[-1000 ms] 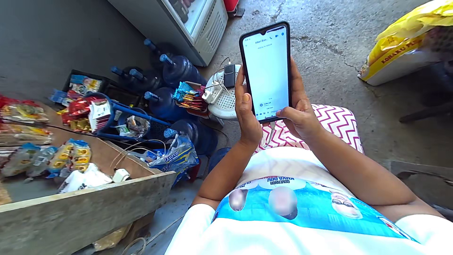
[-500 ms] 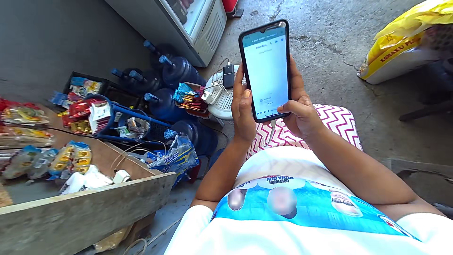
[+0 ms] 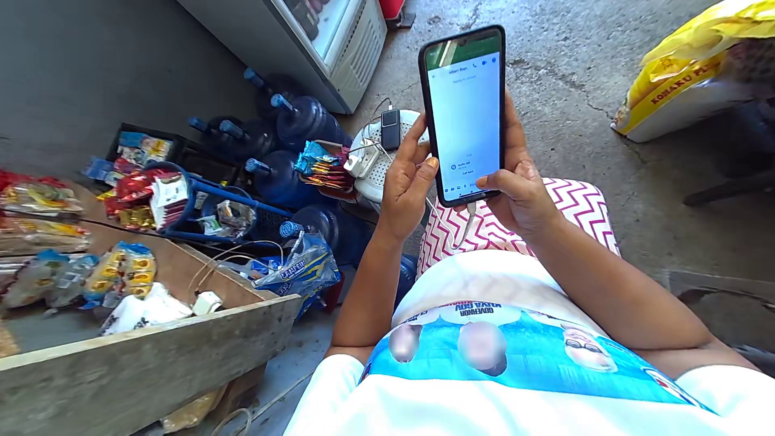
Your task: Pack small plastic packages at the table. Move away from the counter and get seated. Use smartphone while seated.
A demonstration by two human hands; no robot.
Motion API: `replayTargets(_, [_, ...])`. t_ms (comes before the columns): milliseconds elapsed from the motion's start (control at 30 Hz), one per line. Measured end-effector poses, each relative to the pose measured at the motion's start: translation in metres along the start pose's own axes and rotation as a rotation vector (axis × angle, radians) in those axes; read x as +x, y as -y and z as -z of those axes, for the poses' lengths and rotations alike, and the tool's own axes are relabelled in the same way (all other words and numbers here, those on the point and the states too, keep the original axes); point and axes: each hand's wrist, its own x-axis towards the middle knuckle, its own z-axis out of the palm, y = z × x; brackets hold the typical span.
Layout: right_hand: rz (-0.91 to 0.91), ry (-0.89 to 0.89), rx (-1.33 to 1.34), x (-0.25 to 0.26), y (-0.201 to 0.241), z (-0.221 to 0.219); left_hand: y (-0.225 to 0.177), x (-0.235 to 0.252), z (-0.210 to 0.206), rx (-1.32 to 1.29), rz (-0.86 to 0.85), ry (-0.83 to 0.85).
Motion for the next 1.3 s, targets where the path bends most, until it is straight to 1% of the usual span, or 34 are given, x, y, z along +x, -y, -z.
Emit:
replayTargets(267, [0.034, 0.027, -0.036, -0.001, 0.000, 0.000, 0.001, -0.001, -0.001, -0.029, -0.037, -0.009])
replayTargets(367, [0.033, 0.005, -0.023, -0.001, -0.001, -0.001, 0.001, -0.001, -0.002, -0.027, -0.041, -0.029])
replayTargets(467, [0.028, 0.019, -0.006, -0.002, -0.003, 0.000, -0.002, 0.005, -0.003, 0.009, -0.067, -0.091])
replayTargets(633, [0.012, 0.032, 0.001, -0.002, -0.007, -0.002, -0.013, 0.030, 0.005, 0.146, -0.163, -0.191])
replayTargets(700, [0.018, 0.060, -0.026, -0.003, -0.007, -0.002, -0.017, 0.038, 0.007, 0.173, -0.169, -0.212])
replayTargets(933, [0.028, 0.062, -0.061, -0.004, -0.009, -0.002, -0.020, 0.052, 0.007, 0.256, -0.186, -0.297])
replayTargets(1300, [0.010, 0.054, -0.076, -0.004, -0.008, -0.002, -0.018, 0.055, 0.007, 0.270, -0.220, -0.327])
